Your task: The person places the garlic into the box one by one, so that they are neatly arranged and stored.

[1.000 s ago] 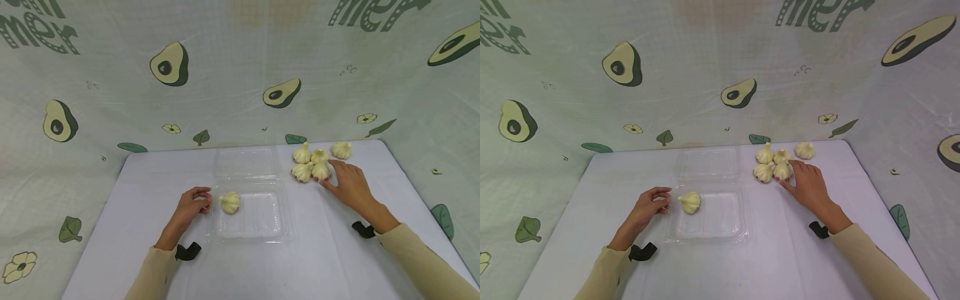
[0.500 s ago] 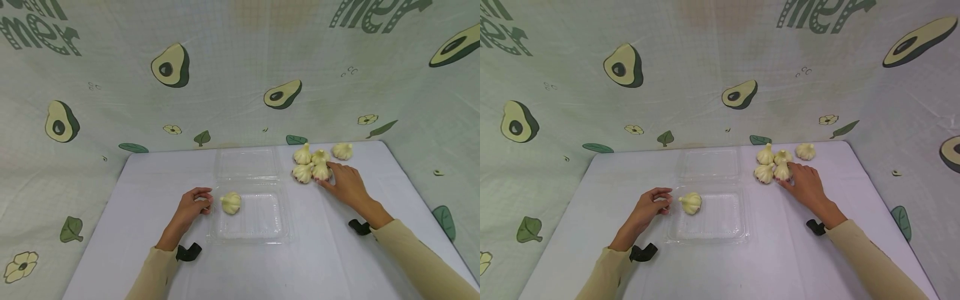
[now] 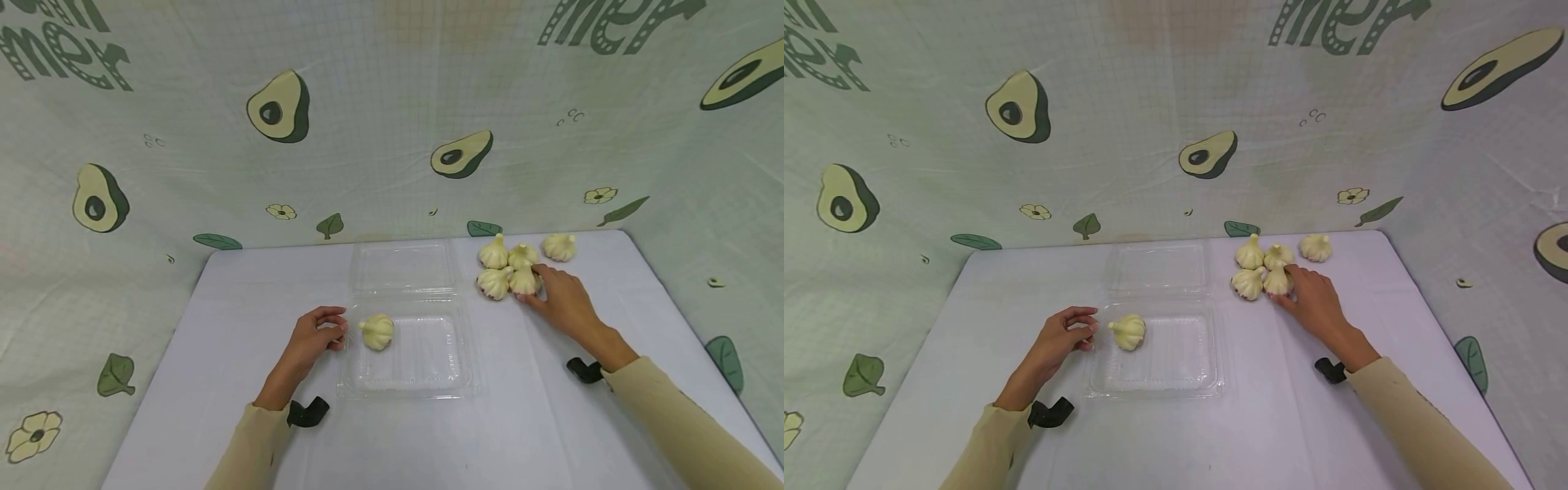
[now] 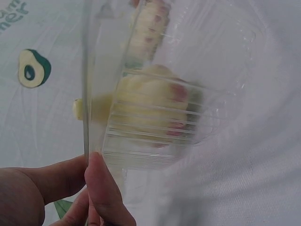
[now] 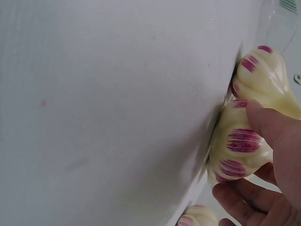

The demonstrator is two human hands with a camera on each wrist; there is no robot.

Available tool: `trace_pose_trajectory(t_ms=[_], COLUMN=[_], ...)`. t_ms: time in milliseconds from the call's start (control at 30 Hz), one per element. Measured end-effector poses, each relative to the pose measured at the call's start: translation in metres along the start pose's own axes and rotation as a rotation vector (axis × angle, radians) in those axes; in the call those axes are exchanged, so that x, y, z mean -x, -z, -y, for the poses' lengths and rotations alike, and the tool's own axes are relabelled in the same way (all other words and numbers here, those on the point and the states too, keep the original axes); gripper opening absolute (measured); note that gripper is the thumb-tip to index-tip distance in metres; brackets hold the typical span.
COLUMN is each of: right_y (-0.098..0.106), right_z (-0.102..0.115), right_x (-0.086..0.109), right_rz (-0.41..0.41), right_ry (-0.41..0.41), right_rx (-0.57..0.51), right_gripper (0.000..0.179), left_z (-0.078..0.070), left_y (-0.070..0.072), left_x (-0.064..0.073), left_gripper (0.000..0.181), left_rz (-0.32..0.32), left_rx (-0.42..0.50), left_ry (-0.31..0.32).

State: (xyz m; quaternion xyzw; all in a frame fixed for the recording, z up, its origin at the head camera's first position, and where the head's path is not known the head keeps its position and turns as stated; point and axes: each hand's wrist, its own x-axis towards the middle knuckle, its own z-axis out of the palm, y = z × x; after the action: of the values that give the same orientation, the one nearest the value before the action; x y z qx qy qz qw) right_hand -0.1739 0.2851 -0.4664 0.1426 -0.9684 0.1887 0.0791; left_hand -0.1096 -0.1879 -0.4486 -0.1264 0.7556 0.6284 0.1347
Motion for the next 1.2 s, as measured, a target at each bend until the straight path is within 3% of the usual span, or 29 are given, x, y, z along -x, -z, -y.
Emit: trace_pose_trajectory(t_ms=[333, 633, 900, 1200], right_y=[0.000, 0.003, 0.021, 0.043], right_z=[-0.001, -0.002, 0.000, 0.014], right_x=[0.001, 0.005, 0.015, 0.020], right_rz=[0.038, 0.012, -0.045, -0.118], right_ry=[-0.020, -0.024, -0.020, 0.052], right_rx=[0.037, 0.043, 0.070, 0.116], right_gripper=[0.060, 0.060, 0.061, 0.058], left_z=[0.001, 0.002, 0.002, 0.003], left_y=[0.000, 0.000, 0.000, 0.001], left_x=[0.000, 0.000, 0.000, 0.000], left_gripper=[0.038, 0.038, 0.038, 0.038], left_rz=[-0.009, -0.014, -0.002, 0.000], left_rx=[0.002, 0.001, 0.011, 0.008], left_ry=[0.008, 0.007, -0.005, -0.011])
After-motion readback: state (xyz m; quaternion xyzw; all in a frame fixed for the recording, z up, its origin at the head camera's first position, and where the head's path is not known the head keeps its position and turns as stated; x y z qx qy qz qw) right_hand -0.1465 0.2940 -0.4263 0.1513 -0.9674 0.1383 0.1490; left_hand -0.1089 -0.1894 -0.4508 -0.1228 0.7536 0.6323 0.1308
